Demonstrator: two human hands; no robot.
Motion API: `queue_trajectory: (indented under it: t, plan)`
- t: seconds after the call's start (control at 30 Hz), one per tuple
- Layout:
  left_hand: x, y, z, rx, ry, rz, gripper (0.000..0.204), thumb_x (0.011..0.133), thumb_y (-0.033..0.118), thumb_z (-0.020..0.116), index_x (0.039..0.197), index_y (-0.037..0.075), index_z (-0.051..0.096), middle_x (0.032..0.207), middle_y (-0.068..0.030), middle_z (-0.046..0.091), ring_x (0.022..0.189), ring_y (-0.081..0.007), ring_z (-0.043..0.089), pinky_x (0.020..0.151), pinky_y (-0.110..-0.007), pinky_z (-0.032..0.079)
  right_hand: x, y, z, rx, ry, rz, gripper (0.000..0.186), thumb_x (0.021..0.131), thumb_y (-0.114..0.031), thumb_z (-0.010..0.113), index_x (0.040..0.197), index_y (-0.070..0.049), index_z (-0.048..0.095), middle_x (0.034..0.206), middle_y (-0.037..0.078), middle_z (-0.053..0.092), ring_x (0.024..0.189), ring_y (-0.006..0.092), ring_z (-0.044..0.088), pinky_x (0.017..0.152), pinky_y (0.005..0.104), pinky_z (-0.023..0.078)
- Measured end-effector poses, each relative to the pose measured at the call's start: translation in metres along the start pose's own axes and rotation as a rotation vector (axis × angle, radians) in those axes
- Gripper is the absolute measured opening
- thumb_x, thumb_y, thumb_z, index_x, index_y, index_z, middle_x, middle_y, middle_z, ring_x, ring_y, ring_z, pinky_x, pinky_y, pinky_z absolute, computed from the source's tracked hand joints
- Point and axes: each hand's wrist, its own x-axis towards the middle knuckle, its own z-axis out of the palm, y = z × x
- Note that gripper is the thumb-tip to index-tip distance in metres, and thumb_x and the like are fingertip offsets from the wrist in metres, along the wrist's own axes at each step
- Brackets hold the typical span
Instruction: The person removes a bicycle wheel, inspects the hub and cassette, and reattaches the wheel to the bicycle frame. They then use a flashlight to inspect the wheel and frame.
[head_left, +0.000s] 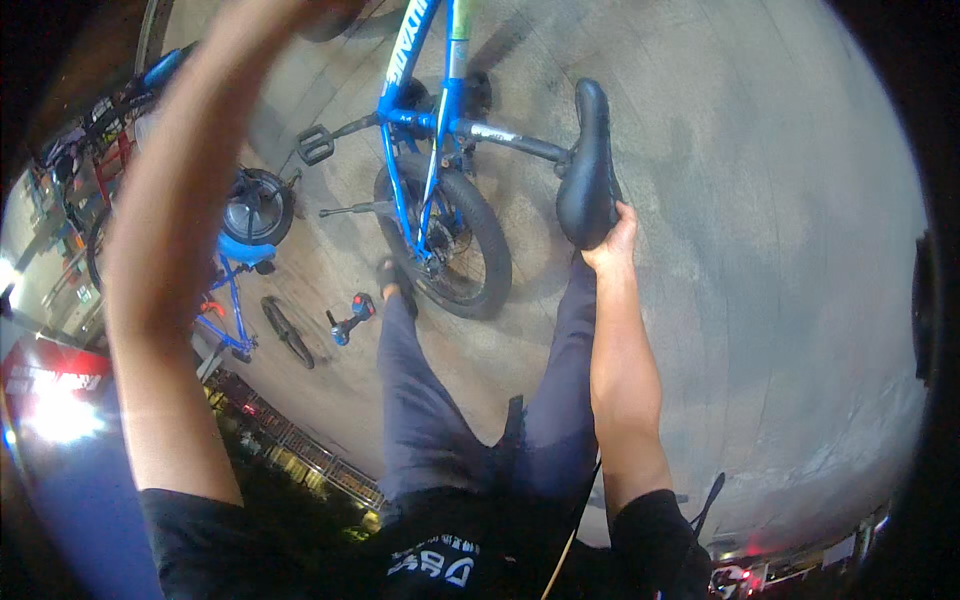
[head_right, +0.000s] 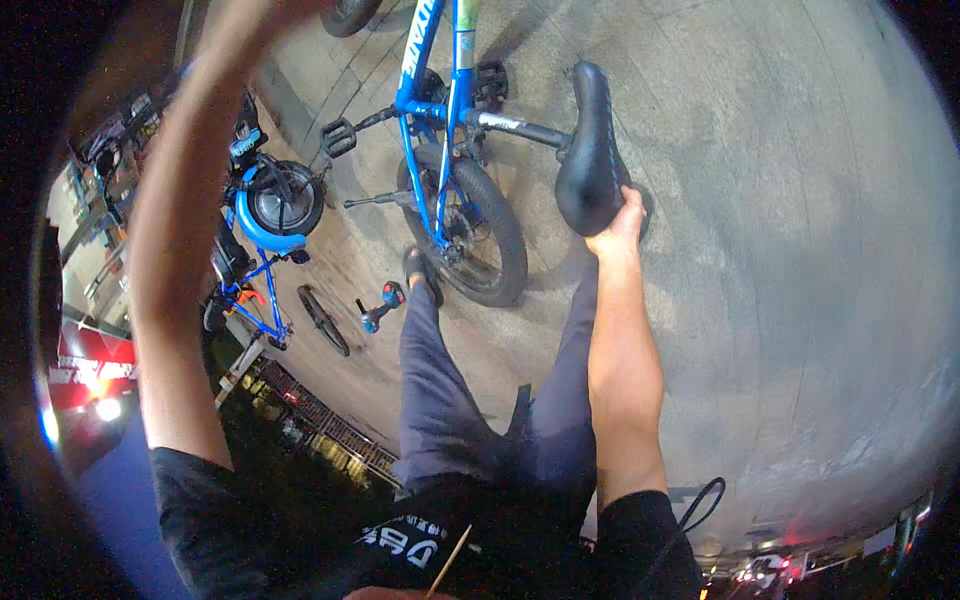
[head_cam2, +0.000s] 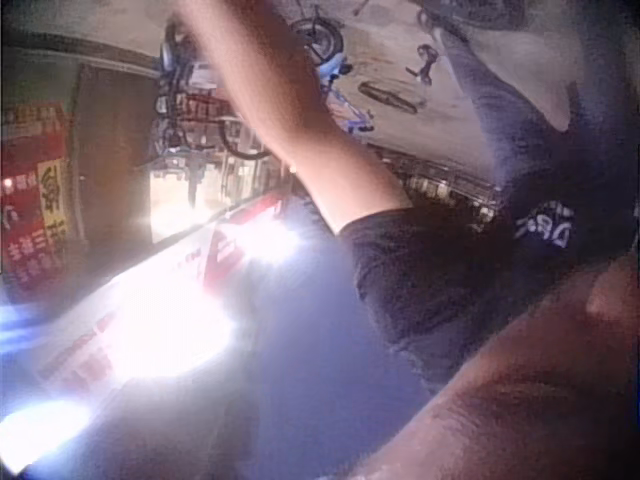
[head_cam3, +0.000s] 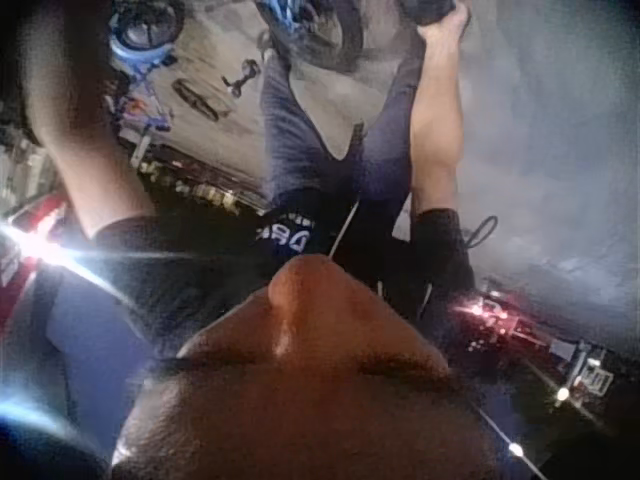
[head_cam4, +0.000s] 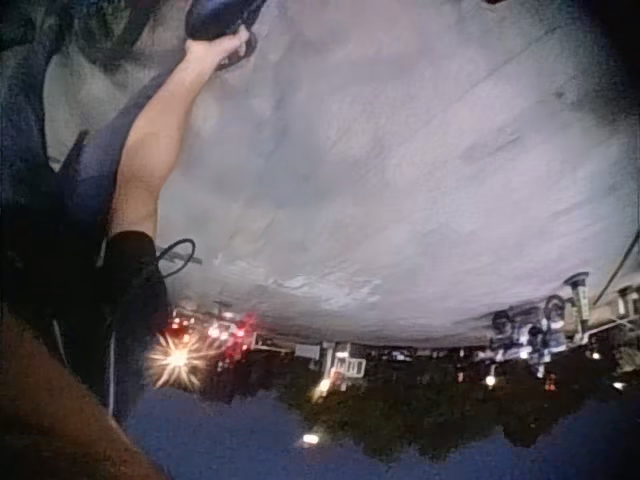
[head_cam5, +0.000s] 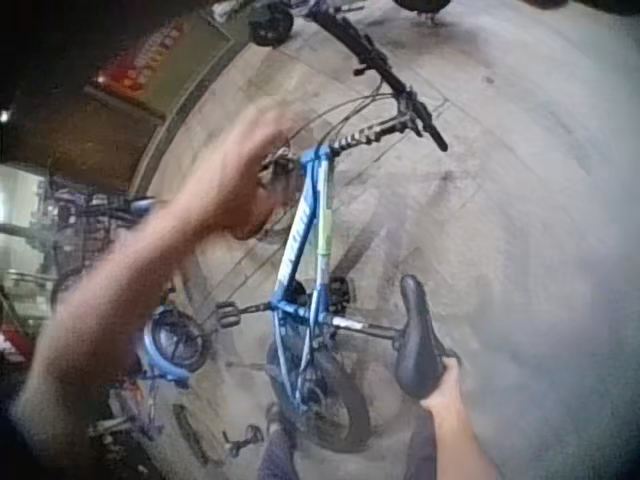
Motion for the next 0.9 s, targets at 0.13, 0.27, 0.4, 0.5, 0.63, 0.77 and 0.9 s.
queue_trajectory:
  t: [0.13,0.27,0.4,0.5,0.63,0.77,0.9]
  plan:
    - [-0.206,0.105,-0.020,-0.326,-0.332,-0.575,0.060,0.084,0.024,0.071,0.138,0.011,0.049,0.135,-0.0156,0.052,0.120,-0.0315,0.054,0.099,-0.041,0.046,0.003,0.005,-0.007,-0.091,0.023,0.000,0.048,0.090,-0.040,0.047,0.121,-0.004,0.057,0.125,0.016,0.060,0.113,0.0329,0.058,0.102,0.0504,0.043]
    - [-0.416,0.253,-0.021,-0.661,-0.616,-1.287,0.060,0.082,0.024,0.071,0.135,0.005,0.050,0.128,-0.0211,0.053,0.119,-0.0357,0.053,0.100,-0.043,0.044,-0.013,0.019,-0.001,-0.358,0.040,-0.182,0.054,0.089,-0.042,0.048,0.129,-0.006,0.051,0.126,0.016,0.058,0.116,0.0348,0.054,0.103,0.0515,0.039]
    - [-0.539,0.399,-0.015,-0.943,-0.722,-1.602,0.057,0.083,0.026,0.072,0.133,0.005,0.052,0.120,-0.0196,0.060,0.106,-0.0318,0.061,0.089,-0.040,0.050,0.005,0.001,-0.043,-0.277,-0.123,-0.283,0.054,0.096,-0.042,0.048,0.123,0.004,0.047,0.119,0.022,0.057,0.112,0.0333,0.056,0.097,0.0437,0.048]
    - [-0.578,0.463,0.005,-1.228,-0.598,-1.664,0.055,0.085,0.025,0.072,0.132,0.003,0.053,0.118,-0.0170,0.063,0.101,-0.0275,0.062,0.086,-0.037,0.051,-0.006,0.011,-0.078,-0.535,0.051,-0.480,0.045,0.098,-0.044,0.046,0.121,-0.005,0.047,0.106,0.014,0.057,0.097,0.0258,0.057,0.087,0.0369,0.048]
    - [-0.611,0.518,0.034,-1.454,-0.320,-1.838,0.050,0.087,0.026,0.069,0.127,-0.001,0.055,0.121,-0.0229,0.060,0.106,-0.0307,0.063,0.088,-0.038,0.051,-0.007,0.060,-0.188,-1.063,0.197,-0.555,0.032,0.098,-0.035,0.052,0.110,-0.006,0.051,0.079,0.005,0.053,0.075,0.0159,0.052,0.077,0.0352,0.049]
    - [-0.602,0.557,0.068,-1.570,-0.116,-2.075,0.035,0.090,0.013,0.067,0.122,0.001,0.058,0.093,-0.0016,0.063,0.084,-0.0092,0.059,0.077,-0.025,0.049,-0.042,0.196,-0.213,-1.686,-0.046,-0.418,0.042,0.099,-0.025,0.054,0.132,0.001,0.050,0.098,0.009,0.065,0.081,0.0139,0.061,0.071,0.0296,0.051]
    - [-0.570,0.580,0.097,-1.750,0.146,-2.074,0.030,0.089,0.017,0.067,0.114,0.001,0.062,0.094,-0.0086,0.066,0.086,-0.0175,0.063,0.077,-0.030,0.051,-0.024,0.278,-0.206,-1.824,-0.281,-0.388,0.034,0.100,-0.020,0.054,0.126,0.001,0.054,0.100,0.007,0.063,0.082,0.0128,0.059,0.073,0.0286,0.050]
